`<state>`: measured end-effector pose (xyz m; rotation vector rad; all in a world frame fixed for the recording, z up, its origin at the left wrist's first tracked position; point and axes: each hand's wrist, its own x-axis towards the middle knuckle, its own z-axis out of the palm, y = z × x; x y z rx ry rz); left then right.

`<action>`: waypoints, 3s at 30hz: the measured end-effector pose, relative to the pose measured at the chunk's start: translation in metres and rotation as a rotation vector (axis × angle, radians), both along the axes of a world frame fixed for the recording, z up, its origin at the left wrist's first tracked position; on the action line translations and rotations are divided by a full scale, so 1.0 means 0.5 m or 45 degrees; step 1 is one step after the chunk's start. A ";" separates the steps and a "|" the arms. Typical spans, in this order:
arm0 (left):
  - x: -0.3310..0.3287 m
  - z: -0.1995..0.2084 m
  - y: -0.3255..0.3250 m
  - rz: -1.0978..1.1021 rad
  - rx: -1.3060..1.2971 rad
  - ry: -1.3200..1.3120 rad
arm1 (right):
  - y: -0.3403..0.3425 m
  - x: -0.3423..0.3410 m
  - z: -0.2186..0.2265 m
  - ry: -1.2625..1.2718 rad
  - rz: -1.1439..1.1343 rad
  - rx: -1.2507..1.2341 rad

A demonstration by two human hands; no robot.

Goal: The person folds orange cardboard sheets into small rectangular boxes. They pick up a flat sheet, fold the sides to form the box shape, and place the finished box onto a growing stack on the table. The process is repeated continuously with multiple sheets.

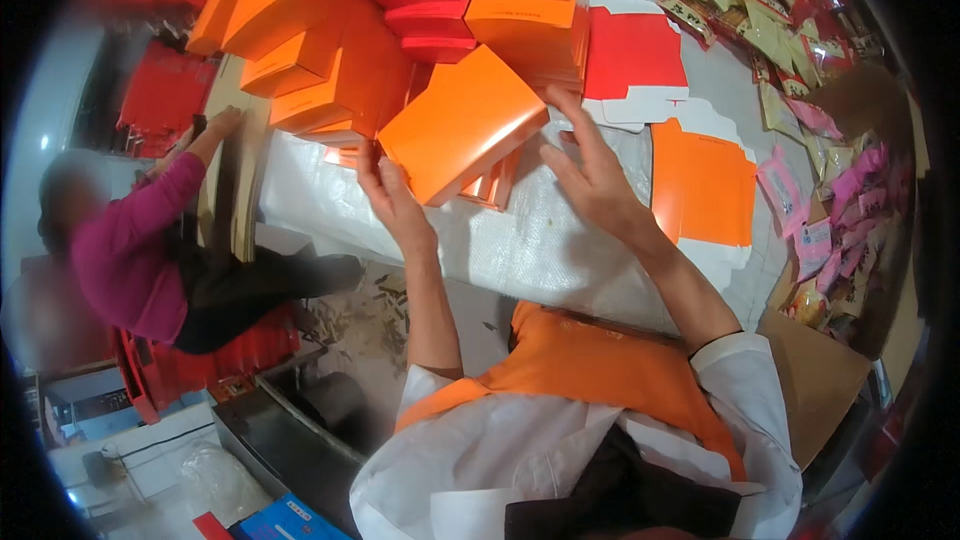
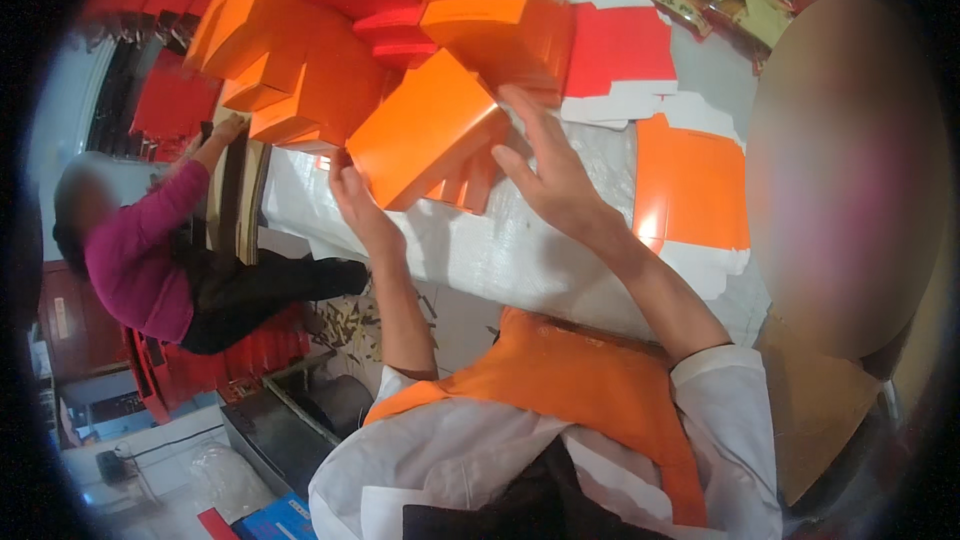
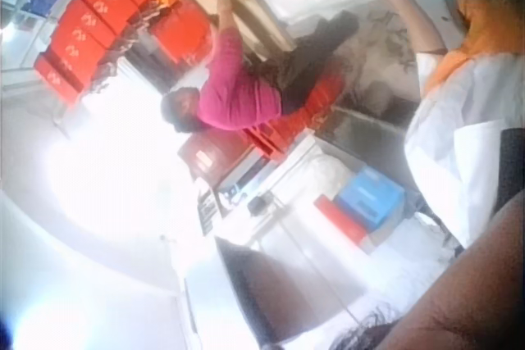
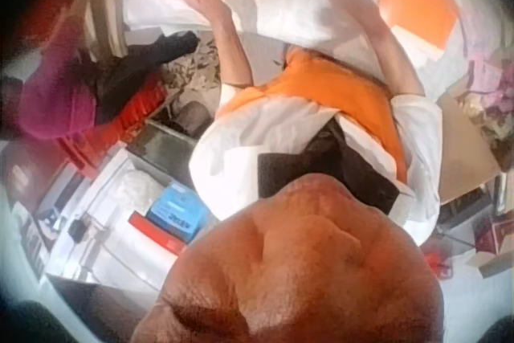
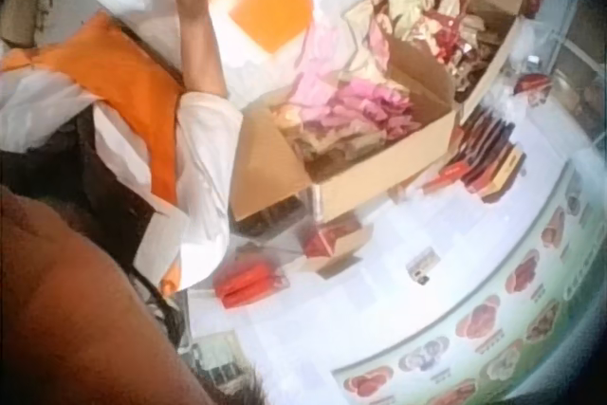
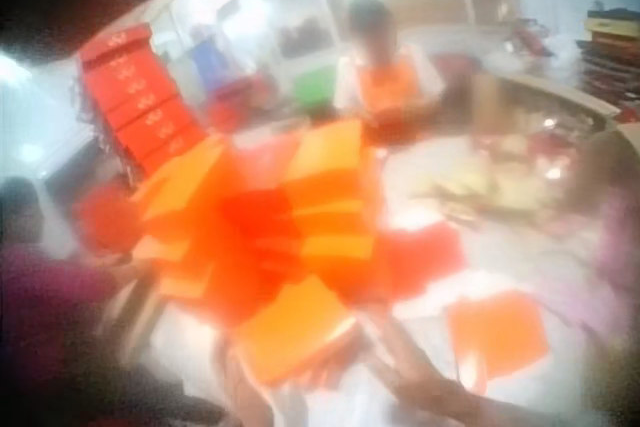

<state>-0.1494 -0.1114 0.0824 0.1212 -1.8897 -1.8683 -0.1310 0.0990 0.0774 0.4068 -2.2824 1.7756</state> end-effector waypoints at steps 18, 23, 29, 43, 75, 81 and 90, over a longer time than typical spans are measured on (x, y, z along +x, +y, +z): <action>0.046 -0.031 0.078 0.471 -0.848 0.420 | 0.009 0.013 0.000 -0.107 0.075 0.134; 0.116 -0.065 0.182 -0.175 -1.337 0.456 | 0.201 0.135 -0.105 -0.096 -0.691 0.779; 0.130 -0.112 0.341 -0.826 -0.967 0.120 | 0.266 0.228 -0.181 -0.290 -0.817 1.352; 0.191 -0.173 0.257 -0.481 -1.181 0.573 | 0.235 0.244 -0.185 -0.249 -0.839 1.292; 0.037 0.049 0.003 -0.017 0.004 -0.149 | 0.240 0.246 -0.188 -0.253 -0.802 1.284; 0.011 0.023 0.030 0.262 0.385 0.047 | 0.241 0.246 -0.198 -0.228 -0.789 1.292; 0.032 -0.019 0.092 0.797 -0.645 0.505 | 0.247 0.249 -0.191 -0.290 -0.766 1.373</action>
